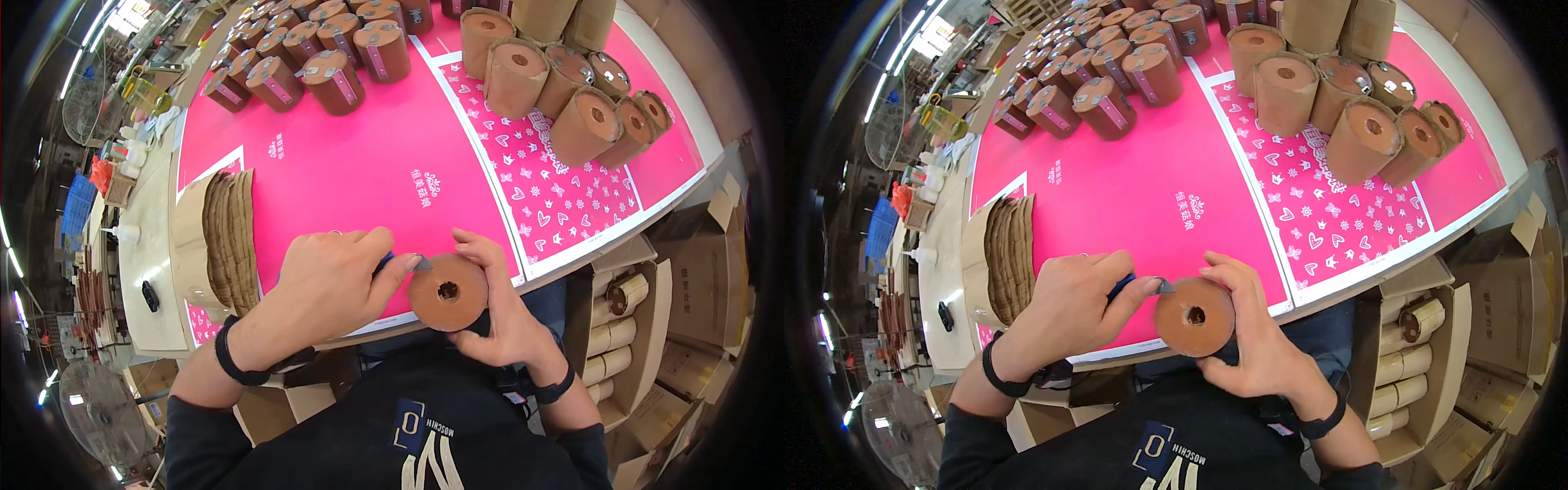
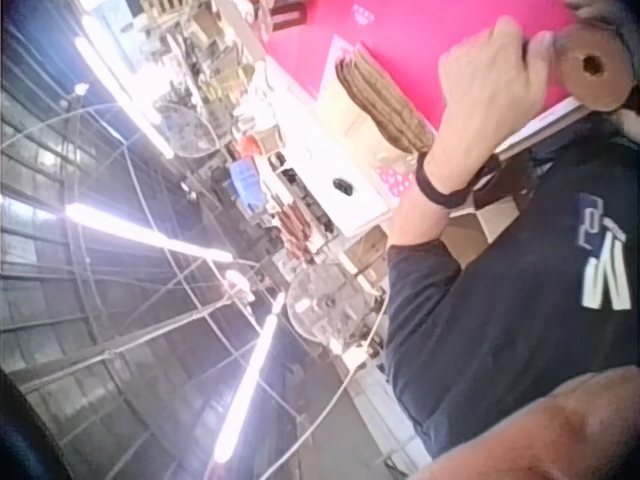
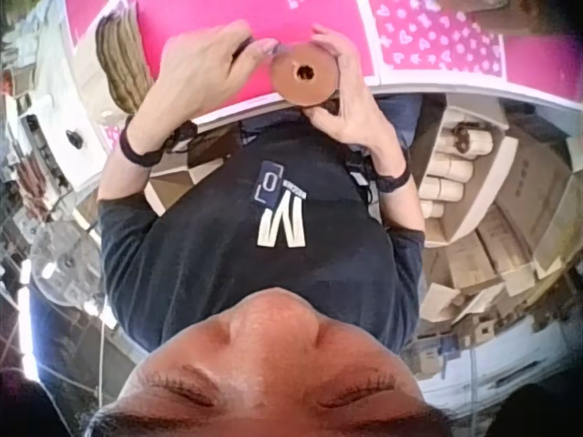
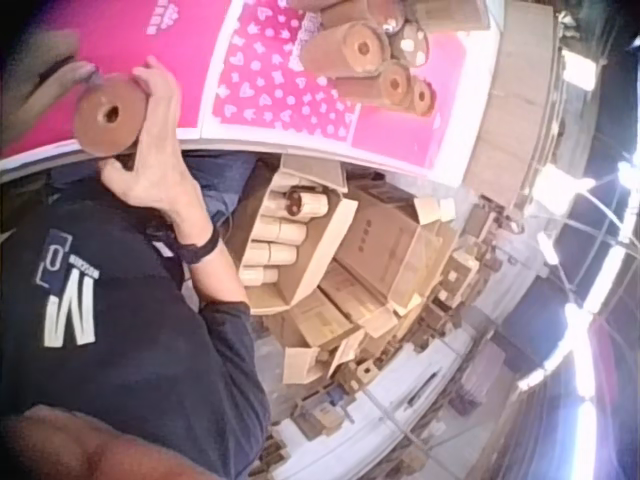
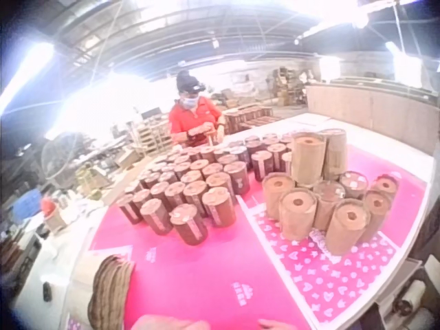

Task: The person applies adhesive tape to the ends and sides of wooden cylinders, using a utility knife to trim the tape and pressing it down by hand.

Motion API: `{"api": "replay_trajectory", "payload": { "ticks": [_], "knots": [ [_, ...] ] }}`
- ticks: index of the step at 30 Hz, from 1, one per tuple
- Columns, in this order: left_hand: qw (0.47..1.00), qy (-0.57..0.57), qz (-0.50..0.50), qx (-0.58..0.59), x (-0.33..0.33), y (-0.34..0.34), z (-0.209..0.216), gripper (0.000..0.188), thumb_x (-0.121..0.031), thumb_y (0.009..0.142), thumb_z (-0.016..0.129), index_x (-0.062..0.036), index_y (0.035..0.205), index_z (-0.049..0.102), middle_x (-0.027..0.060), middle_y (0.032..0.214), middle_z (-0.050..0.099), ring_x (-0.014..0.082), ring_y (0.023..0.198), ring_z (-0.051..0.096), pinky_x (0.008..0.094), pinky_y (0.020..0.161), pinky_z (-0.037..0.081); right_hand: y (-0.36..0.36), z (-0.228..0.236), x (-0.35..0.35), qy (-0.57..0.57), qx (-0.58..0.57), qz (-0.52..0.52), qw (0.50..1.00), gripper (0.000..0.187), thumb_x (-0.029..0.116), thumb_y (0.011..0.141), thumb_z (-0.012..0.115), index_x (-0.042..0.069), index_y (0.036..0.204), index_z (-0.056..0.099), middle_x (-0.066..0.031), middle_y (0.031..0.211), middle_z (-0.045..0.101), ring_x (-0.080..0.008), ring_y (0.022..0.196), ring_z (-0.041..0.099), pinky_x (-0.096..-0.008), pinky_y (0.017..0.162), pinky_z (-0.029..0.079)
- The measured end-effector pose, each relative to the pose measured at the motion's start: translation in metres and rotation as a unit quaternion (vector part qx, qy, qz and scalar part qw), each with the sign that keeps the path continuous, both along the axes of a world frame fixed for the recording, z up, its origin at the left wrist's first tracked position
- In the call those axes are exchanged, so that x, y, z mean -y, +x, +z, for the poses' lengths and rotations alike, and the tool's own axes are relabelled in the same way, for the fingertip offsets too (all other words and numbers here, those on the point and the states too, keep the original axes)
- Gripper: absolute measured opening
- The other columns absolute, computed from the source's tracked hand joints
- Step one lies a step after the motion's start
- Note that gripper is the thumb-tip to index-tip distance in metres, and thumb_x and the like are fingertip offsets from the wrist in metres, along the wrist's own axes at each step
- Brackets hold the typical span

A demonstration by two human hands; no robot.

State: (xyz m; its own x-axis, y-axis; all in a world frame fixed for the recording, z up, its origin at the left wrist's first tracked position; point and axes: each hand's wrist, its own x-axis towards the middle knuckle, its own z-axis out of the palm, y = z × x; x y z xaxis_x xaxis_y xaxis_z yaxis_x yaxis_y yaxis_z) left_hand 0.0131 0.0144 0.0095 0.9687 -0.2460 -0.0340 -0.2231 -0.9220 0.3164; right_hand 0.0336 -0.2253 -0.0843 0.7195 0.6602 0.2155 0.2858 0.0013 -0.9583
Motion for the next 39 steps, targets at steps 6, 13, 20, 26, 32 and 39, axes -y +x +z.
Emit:
{"api": "replay_trajectory", "payload": {
  "ticks": [6,13,20,26,32,39],
  "knots": [
    [0.997,0.002,-0.067,0.028,-0.005,0.013,-0.013,0.036,-0.035,0.095,0.066,-0.0074,0.075,0.055,0.0117,0.058,0.055,0.0338,0.056,0.06,0.0443,0.049,0.042,-0.01,0.002,-0.009,-0.053,0.067,-0.087,0.993,0.093,0.023,0.067,0.092,0.003,0.14,0.038,-0.0197,0.132,0.046,-0.0357,0.126,0.048,-0.0432,0.103,0.044],
    [0.993,0.001,-0.121,0.01,-0.009,0.016,-0.012,0.038,-0.032,0.092,0.069,-0.0074,0.069,0.053,0.0106,0.056,0.052,0.0335,0.052,0.057,0.0435,0.048,0.042,-0.006,0.005,-0.008,-0.057,0.065,-0.075,0.993,0.091,0.026,0.067,0.092,0.003,0.139,0.041,-0.0191,0.127,0.049,-0.0357,0.122,0.05,-0.0424,0.101,0.046],
    [0.995,-0.04,-0.094,0.018,-0.01,0.012,-0.013,0.036,-0.033,0.093,0.069,-0.007,0.073,0.055,0.011,0.056,0.052,0.0357,0.053,0.056,0.0429,0.049,0.042,-0.003,0.004,-0.008,-0.052,0.068,-0.062,0.994,0.092,0.025,0.067,0.091,0.002,0.14,0.04,-0.019,0.127,0.049,-0.0354,0.12,0.053,-0.0419,0.1,0.047],
    [0.949,-0.2,0.198,-0.142,-0.027,0.015,-0.027,0.029,-0.018,0.097,0.063,-0.0024,0.121,0.057,0.011,0.08,0.058,0.0219,0.069,0.06,0.0349,0.065,0.049,-0.009,0.018,-0.001,-0.153,0.236,-0.121,0.952,0.069,0.031,0.07,0.091,0.018,0.132,0.062,-0.0244,0.142,0.047,-0.0429,0.124,0.054,-0.0442,0.1,0.048],
    [0.944,-0.286,0.147,-0.077,-0.022,-0.029,-0.092,0.055,-0.002,0.091,0.065,-0.0044,0.143,0.048,0.0153,0.104,0.059,0.0213,0.085,0.061,0.035,0.077,0.052,0.006,0.02,0.006,0.065,-0.154,-0.181,0.969,0.062,0.045,0.09,0.069,0.011,0.139,0.056,-0.0215,0.136,0.056,-0.0353,0.122,0.06,-0.043,0.099,0.052],
    [0.986,-0.14,0.082,0.023,0.007,-0.021,-0.06,0.083,-0.025,0.079,0.085,-0.0017,0.147,0.044,0.0217,0.126,0.054,0.0373,0.121,0.05,0.048,0.099,0.043,0.022,0.016,0.017,0.335,-0.546,-0.175,0.747,0.068,0.057,0.106,0.037,0.001,0.143,0.047,-0.0219,0.134,0.059,-0.0326,0.122,0.062,-0.0481,0.1,0.055]
  ]
}}
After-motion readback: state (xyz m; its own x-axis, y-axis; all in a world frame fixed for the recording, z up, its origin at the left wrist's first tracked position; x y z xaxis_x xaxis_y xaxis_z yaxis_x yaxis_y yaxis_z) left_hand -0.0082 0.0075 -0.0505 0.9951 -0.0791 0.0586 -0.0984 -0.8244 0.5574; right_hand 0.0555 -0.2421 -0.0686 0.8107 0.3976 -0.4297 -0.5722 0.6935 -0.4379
